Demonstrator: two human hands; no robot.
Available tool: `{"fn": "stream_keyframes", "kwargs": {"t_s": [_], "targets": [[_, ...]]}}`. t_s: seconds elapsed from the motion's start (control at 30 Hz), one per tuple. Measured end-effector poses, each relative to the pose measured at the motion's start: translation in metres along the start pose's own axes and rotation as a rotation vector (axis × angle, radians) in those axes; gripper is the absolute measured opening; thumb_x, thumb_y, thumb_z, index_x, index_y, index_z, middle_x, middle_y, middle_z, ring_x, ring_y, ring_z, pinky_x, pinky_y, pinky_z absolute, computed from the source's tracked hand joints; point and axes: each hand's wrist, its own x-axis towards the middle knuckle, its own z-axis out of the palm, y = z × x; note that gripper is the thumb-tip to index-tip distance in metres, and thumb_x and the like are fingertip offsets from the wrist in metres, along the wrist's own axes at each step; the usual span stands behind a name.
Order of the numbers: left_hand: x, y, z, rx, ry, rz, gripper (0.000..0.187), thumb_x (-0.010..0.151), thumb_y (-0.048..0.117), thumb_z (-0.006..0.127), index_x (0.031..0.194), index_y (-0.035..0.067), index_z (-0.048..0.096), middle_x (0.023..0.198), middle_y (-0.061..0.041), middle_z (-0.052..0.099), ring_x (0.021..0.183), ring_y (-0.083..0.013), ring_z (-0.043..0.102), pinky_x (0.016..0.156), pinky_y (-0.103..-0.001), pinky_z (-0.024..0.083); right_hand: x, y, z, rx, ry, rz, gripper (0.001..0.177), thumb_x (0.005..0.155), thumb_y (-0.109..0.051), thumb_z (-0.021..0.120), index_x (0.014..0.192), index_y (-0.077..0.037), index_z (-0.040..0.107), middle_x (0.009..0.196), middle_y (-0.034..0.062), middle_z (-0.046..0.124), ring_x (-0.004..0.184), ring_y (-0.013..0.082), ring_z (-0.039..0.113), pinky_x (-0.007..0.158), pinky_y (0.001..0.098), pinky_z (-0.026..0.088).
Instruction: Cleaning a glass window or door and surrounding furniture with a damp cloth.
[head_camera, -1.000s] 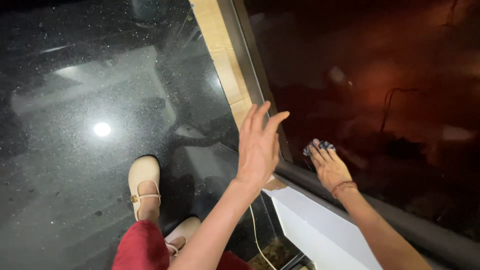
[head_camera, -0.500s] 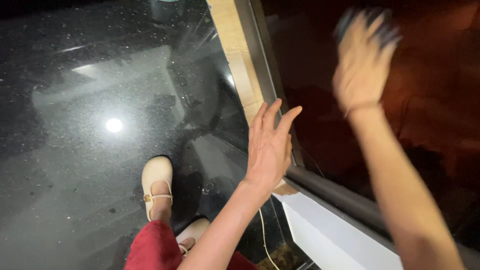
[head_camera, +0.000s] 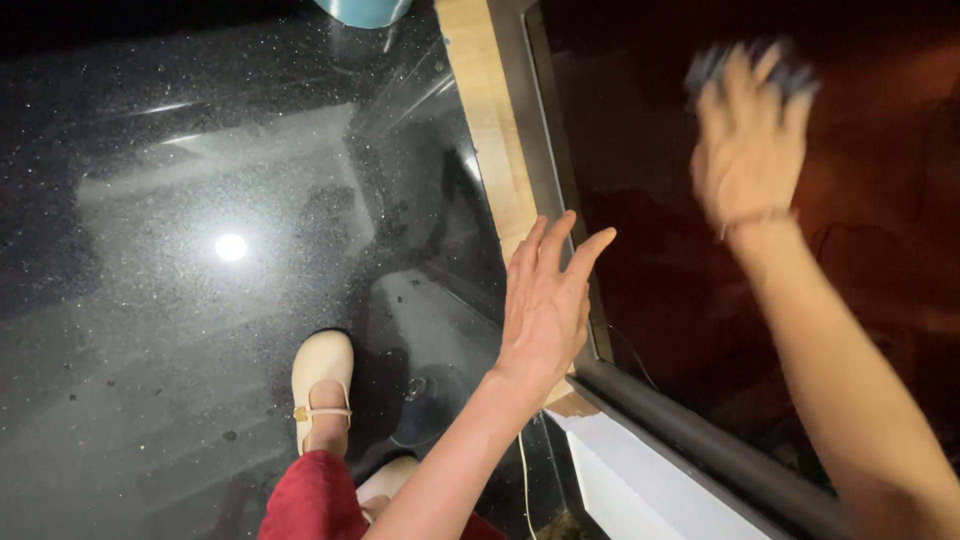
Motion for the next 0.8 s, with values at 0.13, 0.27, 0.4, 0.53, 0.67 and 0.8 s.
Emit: {"fn": "stream_keyframes", "kwargs": {"t_s": [0.13,0.27,0.4,0.53,0.67,0.8], "targets": [[0.008,0.000,-0.008,-0.007,-0.013,-0.002,0.074,0.077,-0.011,0.064,0.144,0.019,0.054,0.153,-0.019,0.045,0.147,-0.0450,0.036,0.121,-0.053,0.033,0.049,-0.003,0.017,0.095,0.214,0.133,0.053,0.096,-0.012,0.058,0.145,0.007,0.058,0.164,0.0261,0.037,0.152,0.0473,0.034,0.119,0.0642,0.026],[0.015,-0.002,-0.012,0.008,-0.013,-0.005,0.074,0.076,-0.012,0.064,0.142,0.020,0.056,0.154,-0.019,0.045,0.148,-0.0445,0.035,0.122,-0.053,0.032,-0.012,-0.071,0.055,-0.279,-0.107,-0.031,0.054,0.101,-0.020,0.050,0.152,-0.003,0.051,0.165,0.0155,0.041,0.151,0.0377,0.037,0.119,0.0542,0.030],[0.020,-0.006,-0.010,0.016,-0.027,-0.027,0.076,0.074,-0.013,0.064,0.143,0.018,0.055,0.154,-0.020,0.044,0.146,-0.0453,0.035,0.122,-0.055,0.030,-0.093,-0.100,0.072,-0.334,-0.630,-0.454,0.057,0.098,-0.025,0.040,0.150,-0.003,0.044,0.158,0.0172,0.037,0.145,0.0332,0.035,0.118,0.0497,0.026],[0.025,-0.012,-0.010,0.012,-0.018,-0.012,0.075,0.074,-0.012,0.065,0.142,0.017,0.055,0.152,-0.022,0.044,0.146,-0.0462,0.035,0.121,-0.055,0.030,-0.089,-0.078,0.082,-0.187,-0.376,-0.370,0.053,0.096,-0.021,0.043,0.144,-0.002,0.052,0.153,0.0218,0.048,0.136,0.0315,0.050,0.116,0.0469,0.035],[0.028,-0.015,-0.012,0.032,-0.005,-0.025,0.075,0.075,-0.012,0.065,0.144,0.016,0.055,0.153,-0.021,0.043,0.146,-0.0461,0.035,0.121,-0.056,0.030,0.051,0.000,0.032,-0.439,-0.104,-0.130,0.050,0.099,-0.027,0.044,0.143,-0.008,0.059,0.142,0.0196,0.061,0.117,0.0288,0.063,0.105,0.0423,0.047],[0.032,-0.015,-0.020,0.026,-0.014,-0.060,0.078,0.072,-0.015,0.063,0.144,0.015,0.055,0.155,-0.022,0.042,0.147,-0.0468,0.033,0.120,-0.054,0.030,0.117,0.074,0.123,-0.049,-0.074,0.207,0.030,0.115,-0.016,0.037,0.134,-0.009,0.060,0.127,0.0112,0.062,0.117,0.0291,0.057,0.106,0.0437,0.045]]}}
